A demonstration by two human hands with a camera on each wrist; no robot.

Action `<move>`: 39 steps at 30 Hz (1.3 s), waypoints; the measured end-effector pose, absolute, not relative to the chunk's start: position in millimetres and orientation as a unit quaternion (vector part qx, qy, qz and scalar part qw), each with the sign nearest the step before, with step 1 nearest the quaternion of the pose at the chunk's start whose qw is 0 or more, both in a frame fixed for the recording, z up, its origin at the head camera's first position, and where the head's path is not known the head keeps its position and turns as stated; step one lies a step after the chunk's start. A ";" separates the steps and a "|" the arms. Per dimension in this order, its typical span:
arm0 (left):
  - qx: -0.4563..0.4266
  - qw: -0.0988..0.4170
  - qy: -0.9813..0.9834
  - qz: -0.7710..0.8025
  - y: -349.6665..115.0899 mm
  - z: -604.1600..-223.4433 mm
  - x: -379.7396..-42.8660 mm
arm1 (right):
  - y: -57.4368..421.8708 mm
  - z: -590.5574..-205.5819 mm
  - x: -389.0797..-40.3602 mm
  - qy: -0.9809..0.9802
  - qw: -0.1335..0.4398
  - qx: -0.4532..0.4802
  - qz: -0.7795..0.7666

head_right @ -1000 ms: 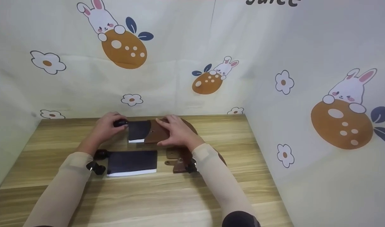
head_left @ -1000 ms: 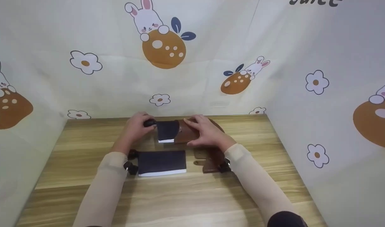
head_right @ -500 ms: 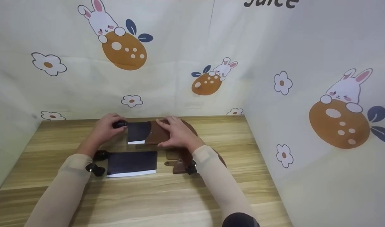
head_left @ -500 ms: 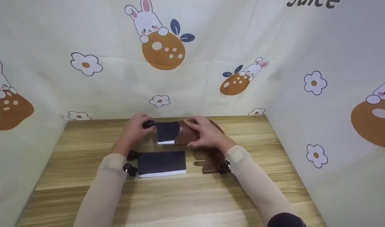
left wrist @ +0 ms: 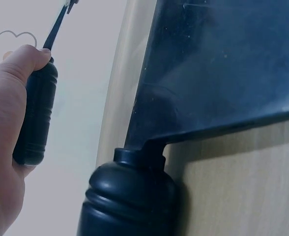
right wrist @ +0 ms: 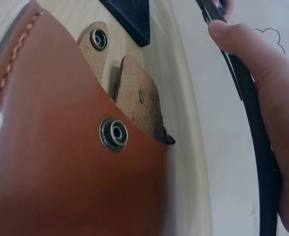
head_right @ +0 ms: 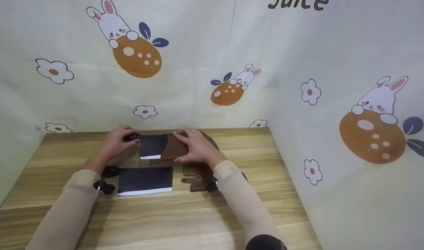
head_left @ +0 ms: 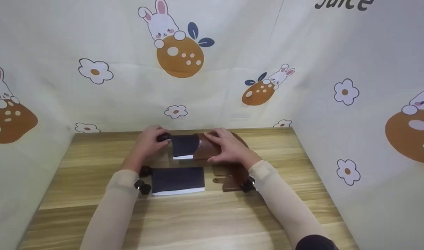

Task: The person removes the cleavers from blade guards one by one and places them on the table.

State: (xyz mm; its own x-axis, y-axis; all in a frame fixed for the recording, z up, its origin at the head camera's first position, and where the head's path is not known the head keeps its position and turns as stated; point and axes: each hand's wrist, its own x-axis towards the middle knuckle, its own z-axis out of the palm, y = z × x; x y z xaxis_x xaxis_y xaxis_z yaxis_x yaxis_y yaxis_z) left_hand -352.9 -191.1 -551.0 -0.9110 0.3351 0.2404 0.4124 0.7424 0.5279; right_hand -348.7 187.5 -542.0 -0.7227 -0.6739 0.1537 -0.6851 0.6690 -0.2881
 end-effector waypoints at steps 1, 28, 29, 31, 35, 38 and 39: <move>-0.205 0.067 -0.931 -0.296 -191.3 -551.4 -353.2 | 187.7 -542.2 -348.9 -0.913 0.018 0.373 0.165; -0.200 0.052 -0.931 -0.302 -193.3 -554.6 -353.5 | 193.1 -543.8 -351.7 -0.917 0.018 0.370 0.149; -0.197 0.051 -0.931 -0.304 -193.8 -554.9 -353.1 | 193.1 -543.2 -351.6 -0.917 0.018 0.369 0.147; -0.194 0.051 -0.930 -0.309 -194.5 -556.1 -352.9 | 193.3 -542.2 -351.3 -0.918 0.018 0.368 0.144; -0.193 0.048 -0.929 -0.311 -194.5 -556.9 -353.1 | 194.2 -542.1 -351.0 -0.918 0.017 0.369 0.144; -0.188 0.042 -0.930 -0.312 -193.6 -556.2 -353.4 | 195.5 -542.8 -350.3 -0.918 0.017 0.367 0.149; -0.185 0.038 -0.931 -0.312 -193.0 -555.3 -353.2 | 195.9 -543.1 -350.2 -0.918 0.017 0.366 0.150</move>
State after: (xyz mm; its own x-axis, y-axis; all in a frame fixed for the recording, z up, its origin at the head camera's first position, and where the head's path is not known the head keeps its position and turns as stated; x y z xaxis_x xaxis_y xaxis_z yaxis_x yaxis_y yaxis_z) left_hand -353.2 -193.0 -555.3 -0.9285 0.3213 0.1859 0.3685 0.7366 0.5671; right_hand -350.2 195.9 -543.1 -0.7313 -0.6675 0.1405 -0.6776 0.6871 -0.2623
